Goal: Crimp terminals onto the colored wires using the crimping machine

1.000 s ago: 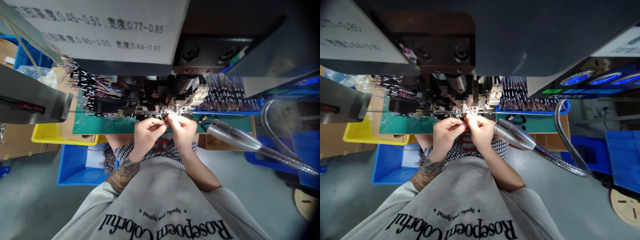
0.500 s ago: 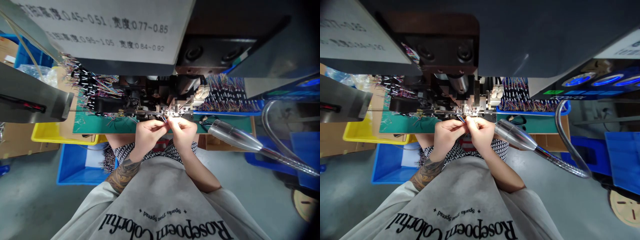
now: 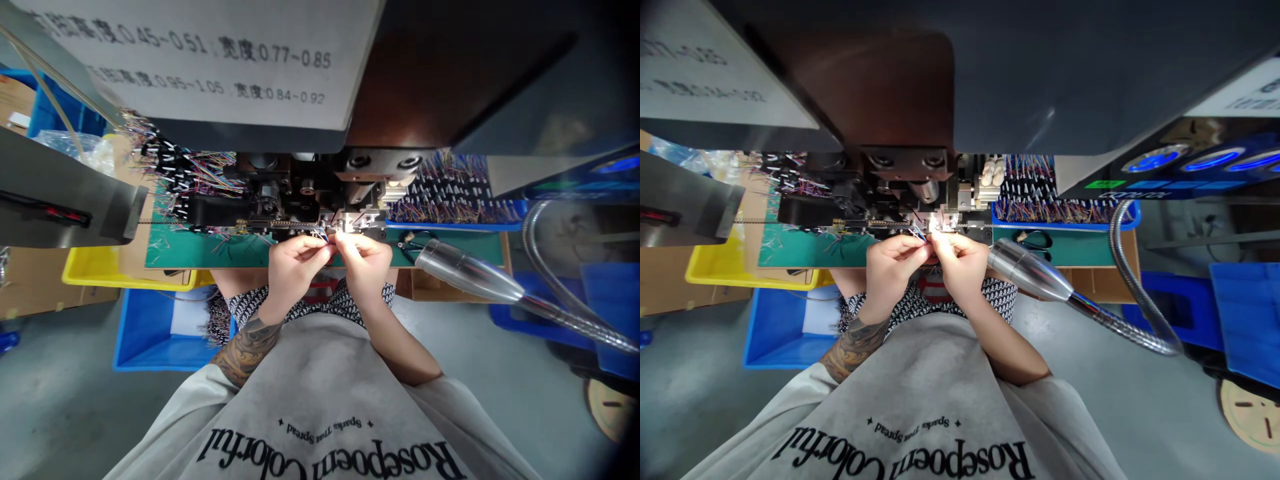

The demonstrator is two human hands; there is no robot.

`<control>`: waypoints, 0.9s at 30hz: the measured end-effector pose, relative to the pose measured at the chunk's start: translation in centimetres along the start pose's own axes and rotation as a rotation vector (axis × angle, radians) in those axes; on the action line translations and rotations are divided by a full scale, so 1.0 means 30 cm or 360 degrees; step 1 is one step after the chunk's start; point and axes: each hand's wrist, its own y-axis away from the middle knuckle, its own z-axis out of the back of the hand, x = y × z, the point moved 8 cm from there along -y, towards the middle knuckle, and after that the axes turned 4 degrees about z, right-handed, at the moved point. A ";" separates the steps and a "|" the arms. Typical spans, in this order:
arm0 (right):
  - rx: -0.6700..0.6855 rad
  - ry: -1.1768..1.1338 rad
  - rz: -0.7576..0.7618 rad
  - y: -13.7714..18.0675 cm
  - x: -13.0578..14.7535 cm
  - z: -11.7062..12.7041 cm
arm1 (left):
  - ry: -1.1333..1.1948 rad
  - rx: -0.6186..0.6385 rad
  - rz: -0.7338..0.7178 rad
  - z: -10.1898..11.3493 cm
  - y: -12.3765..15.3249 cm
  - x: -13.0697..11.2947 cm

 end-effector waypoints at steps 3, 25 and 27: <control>0.0079 0.0012 0.0017 0.008 0.005 -0.009 | -0.0018 0.0033 0.0045 -0.005 0.003 0.008; -0.0012 -0.0053 -0.0108 -0.007 -0.029 0.007 | -0.0061 0.0025 -0.0028 -0.011 0.004 -0.019; 0.0006 -0.0054 -0.0120 -0.010 -0.033 0.007 | -0.0062 0.0030 -0.0027 -0.011 0.005 -0.021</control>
